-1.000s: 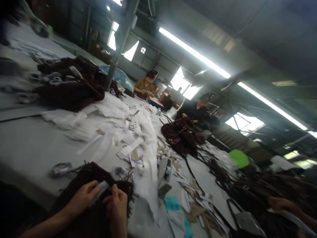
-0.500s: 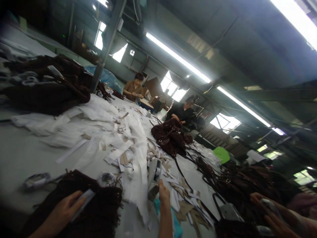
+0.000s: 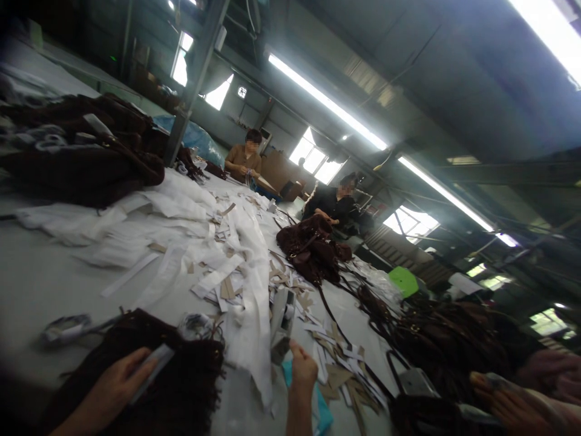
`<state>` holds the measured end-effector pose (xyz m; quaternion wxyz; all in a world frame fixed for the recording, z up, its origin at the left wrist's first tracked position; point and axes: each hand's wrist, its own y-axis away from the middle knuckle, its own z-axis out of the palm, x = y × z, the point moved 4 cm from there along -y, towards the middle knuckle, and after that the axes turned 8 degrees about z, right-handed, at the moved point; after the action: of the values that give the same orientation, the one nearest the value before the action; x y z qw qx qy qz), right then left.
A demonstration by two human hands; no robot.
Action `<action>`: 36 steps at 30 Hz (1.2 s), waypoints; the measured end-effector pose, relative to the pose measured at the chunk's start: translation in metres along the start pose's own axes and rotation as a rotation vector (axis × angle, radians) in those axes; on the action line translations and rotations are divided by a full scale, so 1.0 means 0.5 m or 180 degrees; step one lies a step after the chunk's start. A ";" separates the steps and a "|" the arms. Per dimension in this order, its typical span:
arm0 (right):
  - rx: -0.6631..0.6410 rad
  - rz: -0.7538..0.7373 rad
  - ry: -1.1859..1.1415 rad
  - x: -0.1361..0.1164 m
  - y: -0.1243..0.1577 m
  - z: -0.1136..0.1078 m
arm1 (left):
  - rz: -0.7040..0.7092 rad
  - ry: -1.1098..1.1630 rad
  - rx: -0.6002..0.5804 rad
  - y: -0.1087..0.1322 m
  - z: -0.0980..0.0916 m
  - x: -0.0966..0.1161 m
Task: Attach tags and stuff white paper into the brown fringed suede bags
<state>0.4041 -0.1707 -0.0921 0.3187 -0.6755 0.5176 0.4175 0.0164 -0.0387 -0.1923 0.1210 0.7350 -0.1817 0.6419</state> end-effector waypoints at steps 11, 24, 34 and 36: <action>0.0173 0.0109 0.0741 0.050 0.043 -0.017 | -0.0308 0.0388 0.0015 -0.001 0.020 0.003; -0.2918 -0.0365 0.0082 -0.082 0.452 0.247 | 0.0176 -0.0275 0.0156 0.007 -0.009 0.052; -0.2448 -0.0958 0.0947 -0.092 0.469 0.324 | 0.0298 -0.0739 0.0093 0.021 -0.005 0.059; -0.2327 -0.0970 0.1193 -0.094 0.469 0.328 | 0.0310 -0.0912 0.0056 0.021 -0.002 0.055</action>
<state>0.1341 -0.0702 -0.1232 0.0172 -0.8766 0.2791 0.3917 0.0143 -0.0508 -0.1655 0.0561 0.8104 -0.2269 0.5372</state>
